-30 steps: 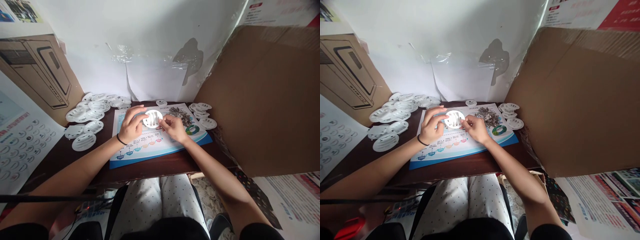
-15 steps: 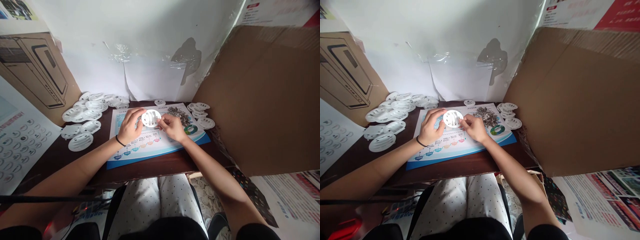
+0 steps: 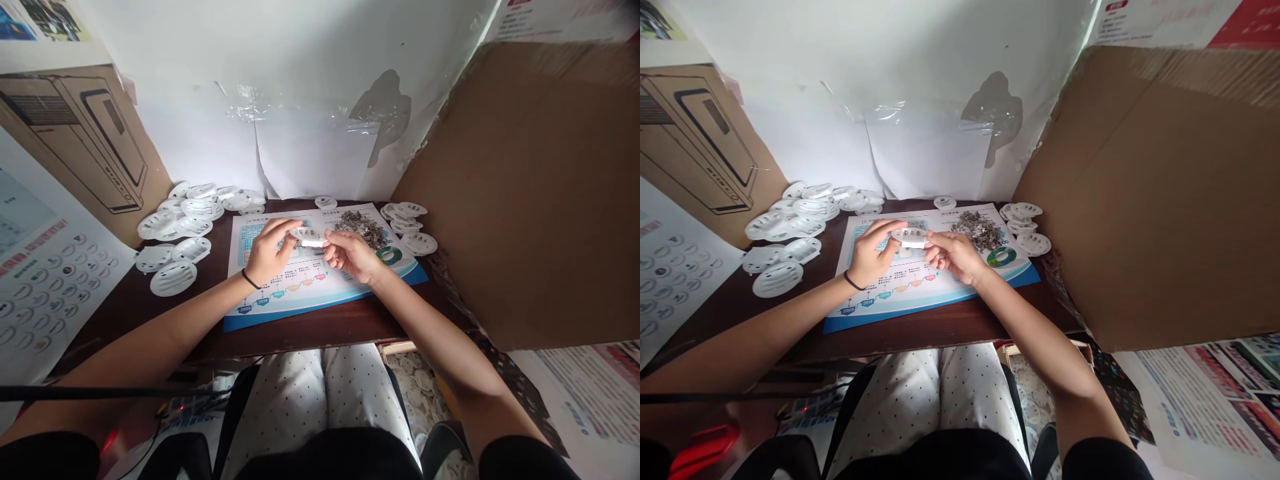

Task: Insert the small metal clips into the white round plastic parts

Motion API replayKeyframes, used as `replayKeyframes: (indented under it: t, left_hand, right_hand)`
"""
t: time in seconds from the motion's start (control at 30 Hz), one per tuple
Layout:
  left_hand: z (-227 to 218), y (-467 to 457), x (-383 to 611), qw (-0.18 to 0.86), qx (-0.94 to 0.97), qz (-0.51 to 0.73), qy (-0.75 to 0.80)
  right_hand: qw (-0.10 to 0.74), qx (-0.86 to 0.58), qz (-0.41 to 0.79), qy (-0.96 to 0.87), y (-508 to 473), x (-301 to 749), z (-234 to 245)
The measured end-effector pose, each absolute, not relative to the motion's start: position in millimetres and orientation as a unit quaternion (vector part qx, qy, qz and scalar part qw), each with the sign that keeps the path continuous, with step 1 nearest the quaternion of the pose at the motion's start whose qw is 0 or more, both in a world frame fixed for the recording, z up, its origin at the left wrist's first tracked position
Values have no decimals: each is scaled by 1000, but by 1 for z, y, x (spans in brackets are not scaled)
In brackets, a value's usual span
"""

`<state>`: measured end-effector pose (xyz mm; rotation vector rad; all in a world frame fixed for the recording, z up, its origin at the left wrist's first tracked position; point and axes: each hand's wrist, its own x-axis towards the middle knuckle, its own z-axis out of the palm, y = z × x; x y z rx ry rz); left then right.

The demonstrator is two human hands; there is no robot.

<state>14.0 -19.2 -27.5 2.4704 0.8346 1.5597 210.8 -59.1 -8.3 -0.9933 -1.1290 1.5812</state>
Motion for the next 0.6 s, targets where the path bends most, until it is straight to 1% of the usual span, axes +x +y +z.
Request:
replayKeyframes:
  t: [0.13,0.27,0.47,0.6]
  left_hand:
    - [-29,-19,14,54,812,509,280]
    - [-30,-18,14,34,812,513,276]
    - [-28,-18,13,29,800,534,272]
    - [-24,-17,13,-5,801,551,233]
  right_hand:
    - [463,-402,639,-464,-60,210,-8]
    - [478,-383,602,-512,-65,208,-4]
    - [471,-380,481,-635,-66,205,-10]
    - [477,-400,367,-691,-62,205,-19]
